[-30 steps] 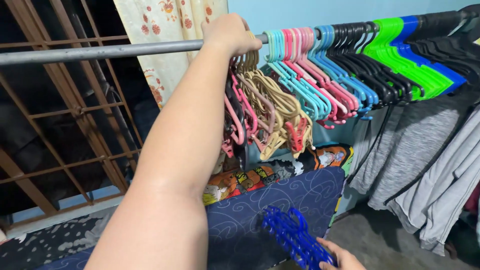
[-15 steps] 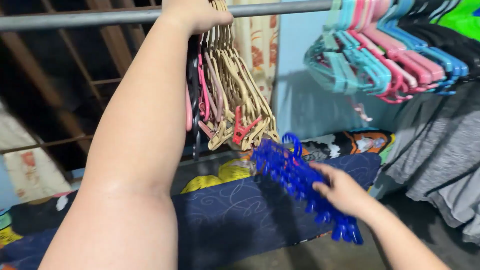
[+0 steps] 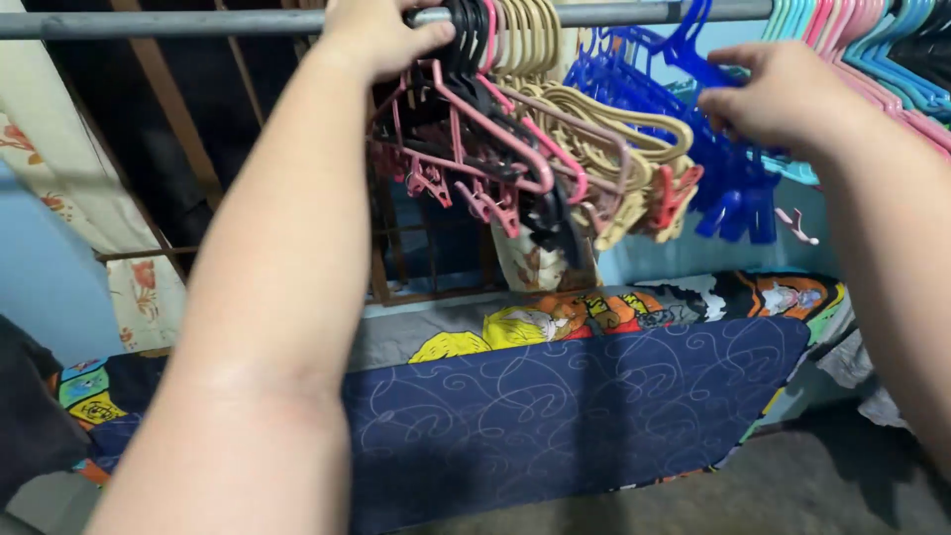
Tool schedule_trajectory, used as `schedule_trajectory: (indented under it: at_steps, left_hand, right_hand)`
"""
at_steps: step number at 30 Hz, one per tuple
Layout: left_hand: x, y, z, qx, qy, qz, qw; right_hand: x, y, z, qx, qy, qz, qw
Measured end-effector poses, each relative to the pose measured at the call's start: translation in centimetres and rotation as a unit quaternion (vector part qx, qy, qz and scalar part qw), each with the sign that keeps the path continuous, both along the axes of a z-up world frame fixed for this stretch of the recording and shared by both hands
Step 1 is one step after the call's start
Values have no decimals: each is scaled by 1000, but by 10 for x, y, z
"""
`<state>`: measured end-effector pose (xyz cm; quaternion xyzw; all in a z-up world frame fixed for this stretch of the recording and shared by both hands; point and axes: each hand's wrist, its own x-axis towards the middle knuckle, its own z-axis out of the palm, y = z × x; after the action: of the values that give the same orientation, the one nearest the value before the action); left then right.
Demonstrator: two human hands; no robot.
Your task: Organize hangers and hang clothes onto them.
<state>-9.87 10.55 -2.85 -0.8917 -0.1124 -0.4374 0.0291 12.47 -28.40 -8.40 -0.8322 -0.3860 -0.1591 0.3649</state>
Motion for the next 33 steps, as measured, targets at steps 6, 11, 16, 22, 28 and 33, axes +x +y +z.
schedule_trajectory:
  at_steps: [6, 11, 16, 22, 28, 33]
  left_hand:
    - [-1, -42, -14, 21, -59, 28, 998]
    - [11, -23, -10, 32, -21, 44, 998]
    - [8, -32, -2, 21, 62, 56, 996]
    - [9, -31, 2, 2, 95, 79, 992]
    - [11, -31, -4, 2, 69, 76, 995]
    - [9, -33, -4, -6, 56, 63, 996]
  right_hand:
    - [55, 17, 21, -101, -33, -35, 994]
    - [85, 22, 28, -224, -103, -46, 968]
    - [-105, 61, 65, -46, -300, -14, 953]
    - [-167, 176, 35, -260, -237, 14, 936]
    - [-165, 188, -10, -259, -303, -110, 911]
    - [-170, 192, -12, -254, -291, -147, 911]
